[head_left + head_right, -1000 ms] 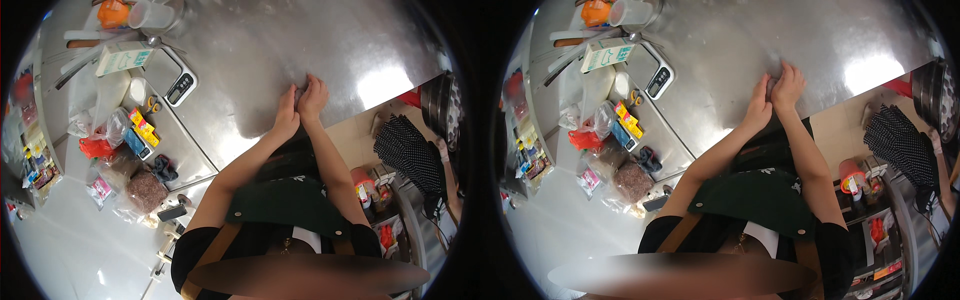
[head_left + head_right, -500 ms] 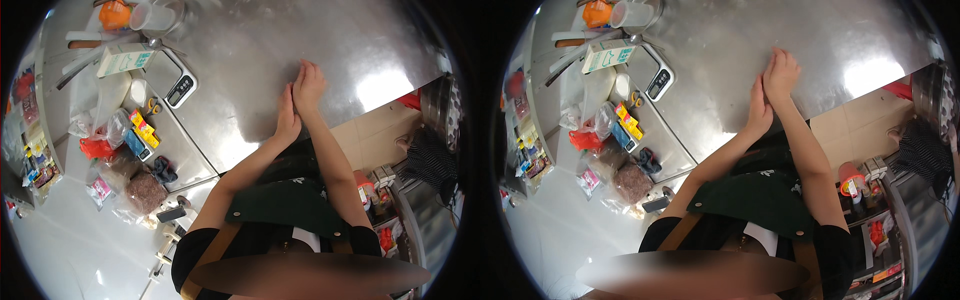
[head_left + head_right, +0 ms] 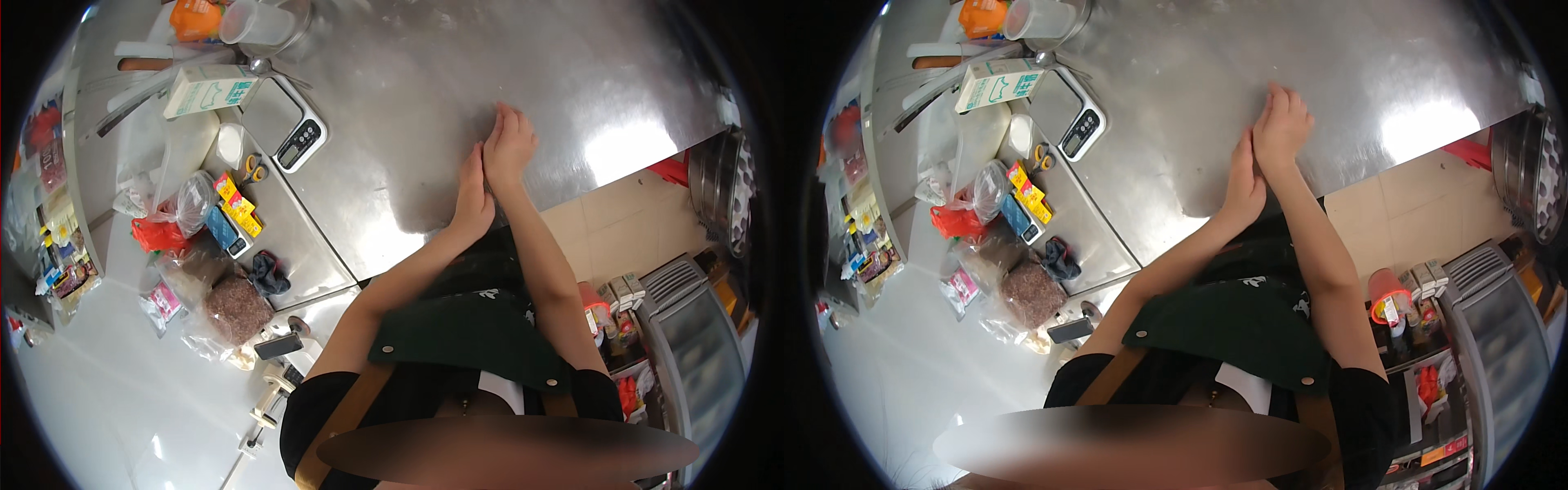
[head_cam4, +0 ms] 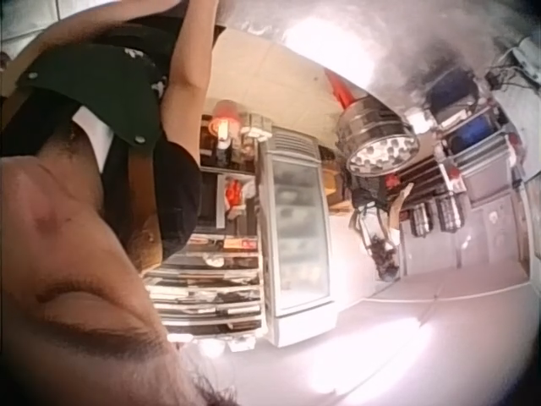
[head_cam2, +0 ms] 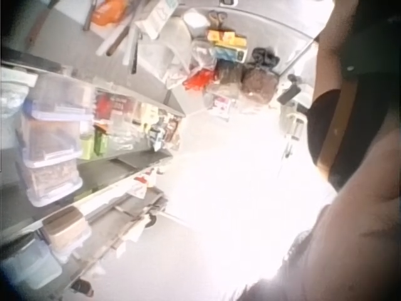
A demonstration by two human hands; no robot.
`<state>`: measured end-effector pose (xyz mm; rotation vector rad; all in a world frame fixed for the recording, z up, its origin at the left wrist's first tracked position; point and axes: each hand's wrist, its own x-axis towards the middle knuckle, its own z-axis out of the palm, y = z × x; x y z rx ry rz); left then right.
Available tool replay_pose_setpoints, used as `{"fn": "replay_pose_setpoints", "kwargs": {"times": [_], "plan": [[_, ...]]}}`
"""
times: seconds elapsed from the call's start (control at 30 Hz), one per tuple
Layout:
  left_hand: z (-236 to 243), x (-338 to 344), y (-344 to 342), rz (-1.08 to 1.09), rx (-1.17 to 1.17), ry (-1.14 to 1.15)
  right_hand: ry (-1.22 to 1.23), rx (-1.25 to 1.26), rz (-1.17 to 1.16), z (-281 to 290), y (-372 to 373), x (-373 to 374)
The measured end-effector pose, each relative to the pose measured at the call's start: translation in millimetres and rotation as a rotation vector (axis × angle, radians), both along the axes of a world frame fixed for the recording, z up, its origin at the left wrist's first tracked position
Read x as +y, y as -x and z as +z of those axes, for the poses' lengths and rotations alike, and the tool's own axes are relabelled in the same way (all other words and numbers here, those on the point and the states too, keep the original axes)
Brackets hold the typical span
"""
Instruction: Manually roll and shape small pieces of purple-colored dough into uniform balls on a stainless steel work surface.
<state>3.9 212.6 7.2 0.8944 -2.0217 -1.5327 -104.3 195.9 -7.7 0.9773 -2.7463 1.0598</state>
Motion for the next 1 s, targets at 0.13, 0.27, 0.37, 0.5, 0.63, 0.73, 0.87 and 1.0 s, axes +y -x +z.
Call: {"fn": "replay_pose_setpoints", "kwargs": {"times": [0.13, 0.27, 0.37, 0.5, 0.63, 0.73, 0.87, 1.0], "plan": [[5, -3, -4, -0.001, -0.035, -0.025, 0.042, -0.014, -0.06, -17, 1, 17], [-4, -10, -2, -0.07, -0.052, -0.026, 0.064, -0.06, -0.044, -21, -2, 22], [1, 1, -5, -0.069, -0.074, -0.01, 0.032, 0.058, -0.001, -26, 2, 24], [7, 12, -15, -0.037, 0.009, -0.034, 0.077, -0.112, 0.03, -2, -5, 24], [3, 8, -12, -0.022, 0.012, -0.023, 0.0, -0.033, 0.044, -3, -7, 29], [-6, -7, -9, -0.095, -0.051, -0.118, 0.005, 0.055, 0.012, -15, -7, 40], [0, 7, -13, -0.113, -0.069, -0.055, 0.01, 0.062, 0.031, -20, -8, 49], [11, 8, -8, -0.054, 0.022, -0.011, 0.078, 0.055, 0.017, -8, -3, 38]]}}
